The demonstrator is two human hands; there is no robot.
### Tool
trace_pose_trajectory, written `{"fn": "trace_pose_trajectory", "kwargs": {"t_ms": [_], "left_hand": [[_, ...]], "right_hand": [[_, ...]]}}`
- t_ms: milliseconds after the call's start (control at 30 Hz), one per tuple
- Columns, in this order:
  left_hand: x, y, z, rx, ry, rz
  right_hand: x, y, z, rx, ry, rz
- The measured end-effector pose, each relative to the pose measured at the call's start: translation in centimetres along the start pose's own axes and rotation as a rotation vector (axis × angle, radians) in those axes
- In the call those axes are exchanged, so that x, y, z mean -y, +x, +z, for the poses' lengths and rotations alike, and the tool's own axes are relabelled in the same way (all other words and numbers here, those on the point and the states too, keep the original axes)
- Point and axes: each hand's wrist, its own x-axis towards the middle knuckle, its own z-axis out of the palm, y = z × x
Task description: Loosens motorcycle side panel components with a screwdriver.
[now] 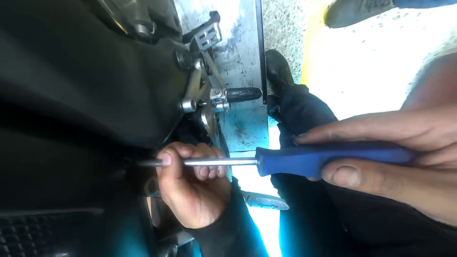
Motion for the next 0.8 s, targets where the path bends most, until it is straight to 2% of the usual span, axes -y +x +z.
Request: {"fn": "trace_pose_trajectory", "kwargs": {"t_ms": [300,467,567,633,700,733,800], "left_hand": [[-0.1,-0.1,-0.1,0.029,-0.036,-0.001],[-0.5,-0.1,1.2,0.107,-0.236,-0.007],[-0.6,-0.2,1.8,0.182,-0.43,-0.064],[-0.9,-0.4,2.8,0.127,-0.537,-0.119],[-1.2,-0.4,3.4,0.078,-0.646,-0.213],[-1.2,-0.1,3.5,0.071,-0.704,-0.253],[-1.2,0.7,3.5,0.084,-0.816,-0.321]], "right_hand": [[1.2,0.3,-0.5,0.034,-0.13,0.039],[6.8,2.6,0.8,-0.044,-0.347,0.084],[5.9,2.7,-1.5,0.072,-0.602,-0.207],[5.8,2.9,-2.2,0.094,-0.559,-0.296],[6.2,2.6,-2.0,0.153,-0.352,-0.125],[6.4,2.6,-1.9,0.215,-0.198,0.055],[6.5,3.5,-2.2,0.468,0.12,0.5]]}}
